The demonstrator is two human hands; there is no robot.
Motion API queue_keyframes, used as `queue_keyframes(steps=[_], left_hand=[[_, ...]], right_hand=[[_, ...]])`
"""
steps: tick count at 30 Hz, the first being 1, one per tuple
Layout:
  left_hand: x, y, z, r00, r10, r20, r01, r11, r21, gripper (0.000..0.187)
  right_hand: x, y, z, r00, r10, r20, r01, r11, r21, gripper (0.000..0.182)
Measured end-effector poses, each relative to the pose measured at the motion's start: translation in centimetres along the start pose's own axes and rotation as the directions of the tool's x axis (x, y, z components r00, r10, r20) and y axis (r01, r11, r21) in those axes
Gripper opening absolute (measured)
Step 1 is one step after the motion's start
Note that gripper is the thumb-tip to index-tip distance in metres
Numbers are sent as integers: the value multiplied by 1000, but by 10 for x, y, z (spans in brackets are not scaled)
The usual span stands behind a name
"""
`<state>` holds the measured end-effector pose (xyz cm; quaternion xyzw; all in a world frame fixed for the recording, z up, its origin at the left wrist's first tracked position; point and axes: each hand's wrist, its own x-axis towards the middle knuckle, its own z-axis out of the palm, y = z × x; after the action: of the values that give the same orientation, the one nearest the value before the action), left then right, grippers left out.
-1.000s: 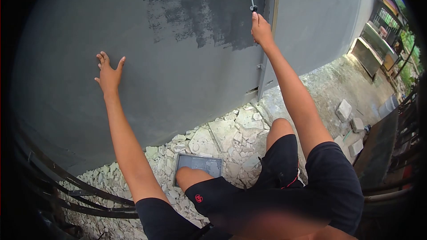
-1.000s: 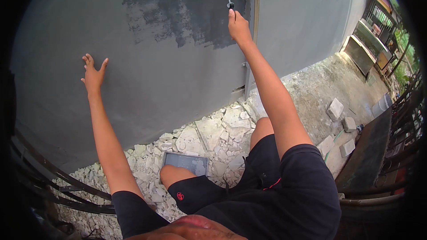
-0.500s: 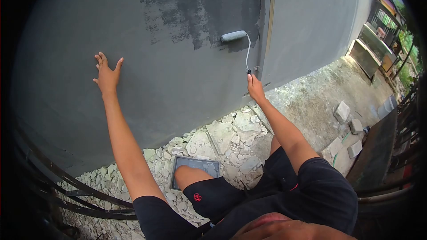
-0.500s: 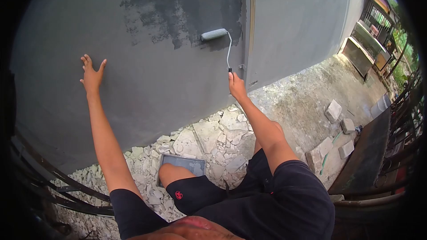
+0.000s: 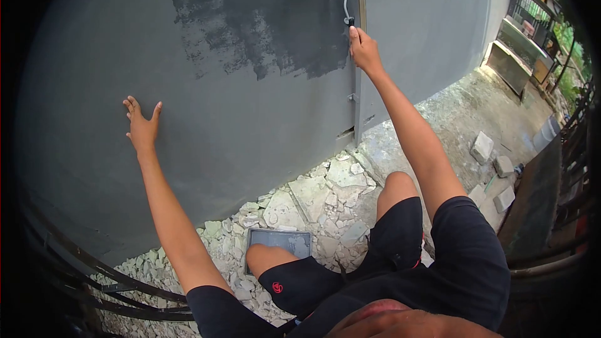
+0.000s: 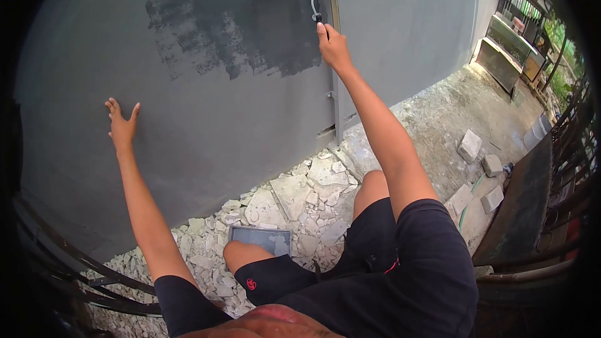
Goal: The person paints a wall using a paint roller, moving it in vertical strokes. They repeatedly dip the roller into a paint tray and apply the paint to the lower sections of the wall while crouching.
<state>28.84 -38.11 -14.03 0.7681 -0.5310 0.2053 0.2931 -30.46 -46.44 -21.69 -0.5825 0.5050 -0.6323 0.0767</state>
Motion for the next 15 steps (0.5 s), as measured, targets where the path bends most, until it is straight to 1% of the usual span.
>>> queue_keyframes(steps=[1, 3, 6, 8, 10, 12, 14, 15], left_hand=[[0, 0, -1, 1000, 1, 9, -1, 1000, -2, 103], [0, 0, -2, 1000, -2, 13, 2, 1000, -8, 103], [2, -2, -4, 1000, 1, 23, -1, 1000, -24, 104], [1, -4, -4, 999, 0, 33, 1, 999, -33, 105], [1, -4, -5, 999, 14, 37, -12, 999, -34, 105], [1, -4, -4, 999, 22, 31, -21, 999, -41, 105], [1, -3, -5, 999, 27, 17, -26, 998, -53, 105], [1, -3, -5, 999, 24, 28, -23, 999, -48, 105]], right_hand=[[8, -9, -1, 1000, -5, 1, 5, 1000, 3, 53], [19, -20, -3, 997, 67, 35, -70, 994, 80, 55], [18, -20, 6, 996, 72, 50, -74, 996, 54, 54], [10, -11, 13, 994, 86, 72, -91, 993, 71, 54], [-6, 2, 22, 991, 103, 89, -110, 990, 86, 53], [-32, 19, 32, 983, 159, 89, -166, 982, 86, 51], [-54, 75, 54, 996, 78, 49, -79, 997, 11, 50], [-66, 88, 57, 996, 73, 48, -73, 997, 12, 50]])
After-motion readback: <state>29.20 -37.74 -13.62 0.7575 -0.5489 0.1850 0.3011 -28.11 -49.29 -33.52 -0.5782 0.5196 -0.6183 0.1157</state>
